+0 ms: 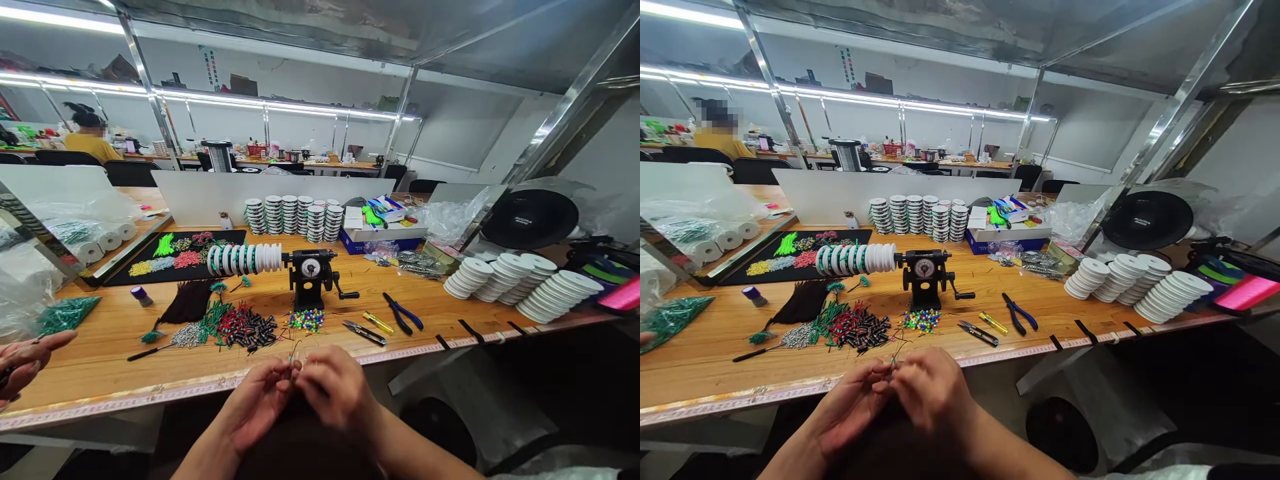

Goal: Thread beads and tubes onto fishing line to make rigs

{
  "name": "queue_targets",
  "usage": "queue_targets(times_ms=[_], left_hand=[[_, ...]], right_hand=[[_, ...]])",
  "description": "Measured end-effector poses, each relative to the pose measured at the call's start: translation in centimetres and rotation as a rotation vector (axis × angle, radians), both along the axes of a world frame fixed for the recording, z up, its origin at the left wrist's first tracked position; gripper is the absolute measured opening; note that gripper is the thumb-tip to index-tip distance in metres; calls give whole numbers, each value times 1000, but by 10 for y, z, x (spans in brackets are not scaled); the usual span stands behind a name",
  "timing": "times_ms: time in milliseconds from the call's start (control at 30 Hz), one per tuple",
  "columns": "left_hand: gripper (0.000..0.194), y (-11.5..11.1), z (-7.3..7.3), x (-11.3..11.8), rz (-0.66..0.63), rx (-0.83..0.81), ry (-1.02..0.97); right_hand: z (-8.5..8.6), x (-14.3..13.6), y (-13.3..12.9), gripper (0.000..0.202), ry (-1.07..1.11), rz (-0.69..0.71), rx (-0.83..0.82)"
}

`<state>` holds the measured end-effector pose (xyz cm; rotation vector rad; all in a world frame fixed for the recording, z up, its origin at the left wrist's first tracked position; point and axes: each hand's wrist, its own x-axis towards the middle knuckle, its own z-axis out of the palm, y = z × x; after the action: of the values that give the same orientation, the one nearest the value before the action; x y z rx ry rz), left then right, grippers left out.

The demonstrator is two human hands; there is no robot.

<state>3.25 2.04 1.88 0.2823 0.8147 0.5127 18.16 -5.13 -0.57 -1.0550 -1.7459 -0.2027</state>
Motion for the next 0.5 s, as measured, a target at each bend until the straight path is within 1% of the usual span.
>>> queue_targets(times_ms=[33, 100, 167, 233, 267, 300, 367, 400, 500], left_hand=[[33, 1, 1, -1, -2, 6, 9], [27, 2, 1, -4, -19, 26, 33], [17, 3, -1, -7, -39, 74, 65], [7, 4, -5, -10, -51, 157, 109], [3, 4, -7, -11, -56, 215, 133], [5, 4, -9, -12, -61, 286, 157], [14, 4, -13, -12, -64, 457, 204], [17, 4, -14, -12, -57, 550, 227], [23, 3, -17, -13, 7, 791, 298]], right_hand=[[-3, 1, 5, 10, 126, 0, -102], [-9, 1, 15, 25, 288, 30, -309], [-12, 1, 21, 35, 350, 90, -456], [-12, 1, 23, 35, 323, 122, -517], [-11, 2, 22, 30, 271, 121, -512], [-9, 3, 20, 24, 199, 112, -490], [-5, 6, 16, 14, 9, 78, -385], [-4, 8, 14, 13, -94, 59, -311], [-3, 11, 15, 22, -354, 39, -100]])
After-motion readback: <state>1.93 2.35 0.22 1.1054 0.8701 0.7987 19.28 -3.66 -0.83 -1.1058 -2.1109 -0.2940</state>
